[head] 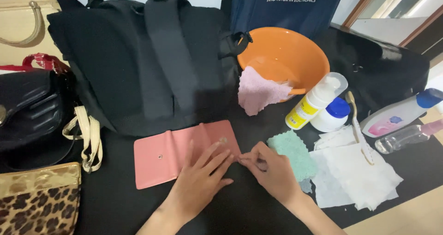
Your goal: Cleaning a pink leather wallet using a cloth and cleaning solution, including wiping the exterior and interior compartments.
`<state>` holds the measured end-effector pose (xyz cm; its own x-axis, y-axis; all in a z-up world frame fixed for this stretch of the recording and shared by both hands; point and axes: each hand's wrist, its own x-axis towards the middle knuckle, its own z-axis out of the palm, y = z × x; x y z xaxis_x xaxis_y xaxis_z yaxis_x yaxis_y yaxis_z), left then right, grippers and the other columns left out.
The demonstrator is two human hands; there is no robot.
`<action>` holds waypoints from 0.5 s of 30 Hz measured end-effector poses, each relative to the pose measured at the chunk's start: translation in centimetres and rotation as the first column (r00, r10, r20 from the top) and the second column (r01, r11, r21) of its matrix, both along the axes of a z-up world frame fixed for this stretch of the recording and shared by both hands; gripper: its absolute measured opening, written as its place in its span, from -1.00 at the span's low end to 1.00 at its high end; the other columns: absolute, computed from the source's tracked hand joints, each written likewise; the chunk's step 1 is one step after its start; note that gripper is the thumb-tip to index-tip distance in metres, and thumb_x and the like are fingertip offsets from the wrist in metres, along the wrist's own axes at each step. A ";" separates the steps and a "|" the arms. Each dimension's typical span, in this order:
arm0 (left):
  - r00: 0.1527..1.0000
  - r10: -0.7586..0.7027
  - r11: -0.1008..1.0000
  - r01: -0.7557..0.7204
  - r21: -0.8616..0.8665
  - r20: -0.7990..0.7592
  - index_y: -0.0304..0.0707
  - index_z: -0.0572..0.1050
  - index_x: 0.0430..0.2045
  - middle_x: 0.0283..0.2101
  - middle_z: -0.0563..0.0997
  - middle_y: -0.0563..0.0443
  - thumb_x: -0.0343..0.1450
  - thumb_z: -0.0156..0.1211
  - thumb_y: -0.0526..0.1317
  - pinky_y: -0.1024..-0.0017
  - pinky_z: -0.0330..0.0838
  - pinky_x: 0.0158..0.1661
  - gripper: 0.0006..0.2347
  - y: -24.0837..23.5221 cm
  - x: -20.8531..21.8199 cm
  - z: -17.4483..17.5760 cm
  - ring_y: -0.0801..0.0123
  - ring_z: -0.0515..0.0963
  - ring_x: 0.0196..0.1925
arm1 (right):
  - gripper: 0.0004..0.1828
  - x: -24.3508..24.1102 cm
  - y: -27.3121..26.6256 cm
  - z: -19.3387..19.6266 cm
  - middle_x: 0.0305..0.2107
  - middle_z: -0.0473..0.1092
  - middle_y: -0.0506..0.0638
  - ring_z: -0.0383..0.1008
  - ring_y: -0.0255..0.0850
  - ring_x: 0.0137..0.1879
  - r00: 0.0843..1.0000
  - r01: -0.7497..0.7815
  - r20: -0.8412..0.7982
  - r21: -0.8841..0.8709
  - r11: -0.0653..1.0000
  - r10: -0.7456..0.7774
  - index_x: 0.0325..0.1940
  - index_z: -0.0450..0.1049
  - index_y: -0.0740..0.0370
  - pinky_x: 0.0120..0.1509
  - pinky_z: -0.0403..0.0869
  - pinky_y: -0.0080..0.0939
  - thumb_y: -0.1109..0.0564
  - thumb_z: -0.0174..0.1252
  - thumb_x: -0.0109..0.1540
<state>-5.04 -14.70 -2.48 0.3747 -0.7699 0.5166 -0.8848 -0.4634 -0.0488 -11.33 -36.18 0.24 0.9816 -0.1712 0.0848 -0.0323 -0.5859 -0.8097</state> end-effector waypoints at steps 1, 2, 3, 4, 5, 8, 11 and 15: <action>1.000 -0.002 1.000 0.002 -0.002 0.003 -0.14 0.49 0.18 0.29 0.46 0.10 0.45 0.20 0.09 -0.19 0.15 0.26 -0.54 0.0 -0.1 -0.5 0.19 0.20 0.50 | -0.71 0.2 0.0 0.6 -0.21 0.73 -0.02 0.76 -0.34 0.07 1.000 0.002 0.003 -0.002 1.000 -0.002 -0.43 0.26 0.08 0.01 0.68 -0.47 0.21 0.27 0.22; 0.998 -0.011 0.999 0.009 -0.032 -0.063 -0.13 0.49 0.18 0.28 0.48 0.09 0.45 0.20 0.08 -0.21 0.08 0.28 -0.54 0.0 -0.1 -1.1 0.17 0.22 0.48 | -0.68 0.5 0.0 1.1 -0.25 0.75 -0.03 0.75 -0.39 -0.03 0.997 0.076 -0.036 0.089 0.993 -0.073 -0.43 0.25 0.11 -0.02 0.63 -0.47 0.18 0.31 0.21; 0.991 -0.022 0.998 0.014 -0.057 -0.134 -0.12 0.49 0.18 0.28 0.50 0.08 0.46 0.20 0.07 -0.23 0.02 0.30 -0.55 0.2 -0.3 -1.8 0.16 0.25 0.46 | -0.64 0.7 0.2 1.5 -0.29 0.77 -0.04 0.75 -0.44 -0.14 0.986 0.153 -0.087 0.180 0.972 -0.139 -0.43 0.24 0.13 -0.04 0.59 -0.47 0.15 0.35 0.20; 0.990 -0.022 0.998 0.015 -0.054 -0.139 -0.12 0.49 0.18 0.28 0.50 0.08 0.46 0.20 0.07 -0.23 0.02 0.30 -0.55 0.2 -0.4 -2.0 0.16 0.25 0.46 | -0.64 0.7 0.2 1.5 -0.29 0.77 -0.04 0.75 -0.44 -0.14 0.986 0.155 -0.092 0.182 0.971 -0.140 -0.43 0.24 0.13 -0.04 0.59 -0.47 0.15 0.35 0.20; 0.989 -0.004 0.998 -0.006 -0.070 -0.146 -0.09 0.50 0.18 0.26 0.51 0.10 0.44 0.23 0.08 -0.23 0.06 0.30 -0.55 0.2 -0.4 -2.3 0.17 0.28 0.43 | -0.64 0.7 0.2 1.6 -0.31 0.76 -0.07 0.74 -0.43 -0.17 0.993 0.103 -0.081 0.157 0.982 -0.091 -0.38 0.20 0.11 -0.04 0.59 -0.46 0.17 0.33 0.21; 0.978 -0.001 0.998 -0.013 -0.068 -0.209 -0.10 0.49 0.19 0.26 0.52 0.10 0.46 0.21 0.07 -0.25 0.03 0.30 -0.55 0.4 -0.3 -2.4 0.17 0.29 0.41 | -0.65 0.7 0.3 0.4 -0.34 0.73 -0.18 0.67 -0.44 -0.31 0.998 0.018 -0.056 0.048 0.999 -0.016 -0.35 0.18 0.06 -0.12 0.54 -0.43 0.14 0.29 0.24; 0.959 -0.049 0.995 0.021 -0.100 -0.279 -0.17 0.48 0.19 0.26 0.52 0.06 0.49 0.15 0.07 -0.30 -0.08 0.32 -0.55 0.5 -0.3 -2.5 0.12 0.26 0.43 | -0.66 1.0 0.8 0.4 -0.36 0.73 -0.18 0.72 -0.37 -0.28 0.998 0.019 -0.062 0.032 0.999 -0.017 -0.38 0.16 0.04 -0.15 0.53 -0.40 0.15 0.24 0.26; 0.903 -0.120 0.988 0.068 -0.140 -0.411 -0.23 0.45 0.22 0.29 0.50 -0.02 0.49 0.14 0.07 -0.34 -0.18 0.32 -0.52 0.9 -0.4 -1.0 0.09 0.20 0.47 | -0.68 2.5 1.2 0.9 -0.38 0.71 -0.03 0.75 -0.34 -0.21 0.991 0.088 -0.113 0.153 0.984 -0.071 -0.38 0.14 0.09 -0.05 0.58 -0.38 0.28 0.19 0.19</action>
